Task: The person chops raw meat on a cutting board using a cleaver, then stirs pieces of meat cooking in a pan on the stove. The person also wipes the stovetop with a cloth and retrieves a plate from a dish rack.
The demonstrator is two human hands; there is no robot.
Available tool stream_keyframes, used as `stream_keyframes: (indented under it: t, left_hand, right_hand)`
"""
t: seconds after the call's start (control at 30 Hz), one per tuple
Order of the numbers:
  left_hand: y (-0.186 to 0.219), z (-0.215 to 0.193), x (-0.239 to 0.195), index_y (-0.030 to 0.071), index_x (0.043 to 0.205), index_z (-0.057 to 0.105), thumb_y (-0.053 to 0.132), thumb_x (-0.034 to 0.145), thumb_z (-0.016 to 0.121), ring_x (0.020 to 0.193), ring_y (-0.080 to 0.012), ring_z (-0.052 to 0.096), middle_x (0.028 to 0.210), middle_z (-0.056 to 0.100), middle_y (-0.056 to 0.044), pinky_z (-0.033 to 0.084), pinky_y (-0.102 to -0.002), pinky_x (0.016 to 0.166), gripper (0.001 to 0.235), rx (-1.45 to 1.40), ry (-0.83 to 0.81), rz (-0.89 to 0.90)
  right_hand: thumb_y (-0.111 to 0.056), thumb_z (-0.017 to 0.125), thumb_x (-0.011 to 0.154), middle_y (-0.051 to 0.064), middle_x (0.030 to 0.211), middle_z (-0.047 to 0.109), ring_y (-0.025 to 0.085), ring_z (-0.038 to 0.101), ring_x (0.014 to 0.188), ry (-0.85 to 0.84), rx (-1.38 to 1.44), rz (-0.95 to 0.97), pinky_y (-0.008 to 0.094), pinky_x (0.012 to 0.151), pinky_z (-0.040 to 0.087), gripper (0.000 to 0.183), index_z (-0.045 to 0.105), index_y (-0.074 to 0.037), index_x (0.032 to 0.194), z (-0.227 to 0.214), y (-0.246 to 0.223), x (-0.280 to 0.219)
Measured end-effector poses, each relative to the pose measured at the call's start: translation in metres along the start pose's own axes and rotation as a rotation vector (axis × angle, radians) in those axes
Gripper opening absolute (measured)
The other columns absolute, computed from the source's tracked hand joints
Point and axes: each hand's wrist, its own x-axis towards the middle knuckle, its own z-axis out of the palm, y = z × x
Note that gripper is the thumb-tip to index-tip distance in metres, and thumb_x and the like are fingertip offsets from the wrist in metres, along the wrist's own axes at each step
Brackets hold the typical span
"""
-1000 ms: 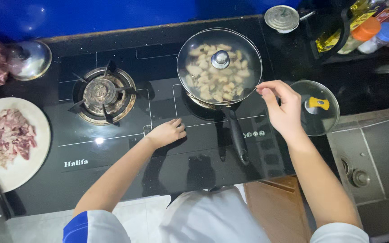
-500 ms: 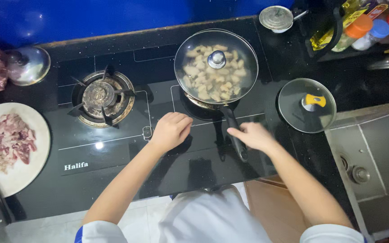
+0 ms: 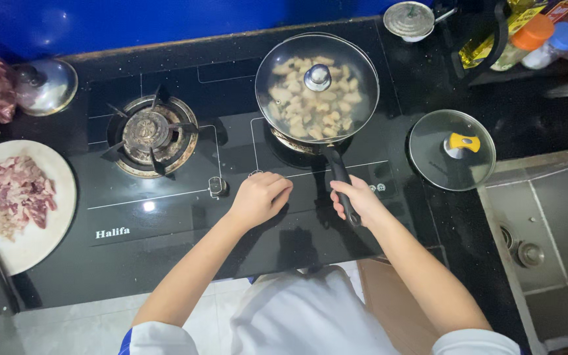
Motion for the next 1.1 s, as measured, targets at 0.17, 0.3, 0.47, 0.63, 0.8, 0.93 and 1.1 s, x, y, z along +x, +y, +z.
stream_keyframes:
  t: [0.17,0.3,0.47,0.63,0.8,0.93,1.1]
  left_hand:
    - [0.004,0.001,-0.001,0.007,0.091,0.069,0.01,0.086,0.074,0.077,-0.0264,0.067,0.084,0.069,-0.006,0.052,-0.039,0.069,0.008,0.007,-0.018,-0.024]
    - [0.006,-0.002,-0.006,0.007,0.092,0.068,0.01,0.087,0.074,0.078,-0.0265,0.067,0.085,0.069,-0.006,0.052,-0.039,0.071,0.008,0.005,-0.015,-0.009]
    - [0.007,-0.008,-0.016,0.007,0.091,0.07,0.01,0.087,0.075,0.076,-0.026,0.067,0.083,0.069,-0.006,0.052,-0.04,0.07,0.007,0.032,-0.035,-0.082]
    - [0.007,-0.007,-0.02,0.007,0.091,0.07,0.011,0.087,0.075,0.077,-0.0258,0.067,0.083,0.069,-0.006,0.052,-0.039,0.07,0.007,0.014,-0.022,-0.091]
    - [0.008,-0.005,-0.02,0.007,0.09,0.07,0.01,0.086,0.075,0.076,-0.0262,0.067,0.083,0.069,-0.006,0.052,-0.04,0.069,0.007,0.022,-0.03,-0.094]
    - [0.009,-0.005,-0.019,0.007,0.091,0.07,0.011,0.086,0.075,0.075,-0.0259,0.067,0.082,0.069,-0.006,0.052,-0.039,0.069,0.008,0.008,-0.03,-0.091]
    - [0.008,-0.004,-0.019,0.006,0.09,0.07,0.011,0.086,0.075,0.075,-0.026,0.067,0.082,0.069,-0.006,0.052,-0.039,0.069,0.008,0.008,-0.041,-0.088]
  right_hand:
    - [-0.019,0.064,0.096,0.005,0.068,0.058,0.013,0.056,0.046,-0.047,0.002,-0.047,0.029,0.037,0.042,0.017,0.053,-0.006,0.097,-0.003,0.0,0.017]
    - [-0.02,0.064,0.097,0.005,0.068,0.058,0.013,0.056,0.046,-0.025,-0.056,-0.073,0.029,0.036,0.042,0.017,0.052,-0.008,0.098,-0.004,0.003,0.028]
    - [-0.02,0.064,0.097,0.005,0.068,0.059,0.013,0.056,0.046,-0.016,-0.087,-0.072,0.029,0.036,0.043,0.017,0.053,-0.007,0.099,-0.008,0.004,0.033]
    - [-0.02,0.065,0.098,0.005,0.068,0.059,0.012,0.056,0.046,-0.014,-0.084,-0.074,0.029,0.037,0.043,0.018,0.053,-0.007,0.099,-0.011,0.003,0.036]
    - [-0.021,0.065,0.097,0.005,0.067,0.06,0.012,0.057,0.046,-0.001,-0.089,-0.052,0.029,0.037,0.043,0.017,0.054,-0.008,0.099,-0.011,0.003,0.035]
    - [-0.02,0.066,0.096,0.005,0.068,0.06,0.012,0.056,0.047,0.025,-0.078,-0.029,0.029,0.038,0.043,0.018,0.055,-0.007,0.096,-0.008,-0.001,0.031]
    - [-0.021,0.067,0.095,0.005,0.069,0.061,0.011,0.056,0.047,0.045,-0.041,0.015,0.027,0.039,0.042,0.019,0.058,-0.005,0.094,-0.005,-0.013,0.023]
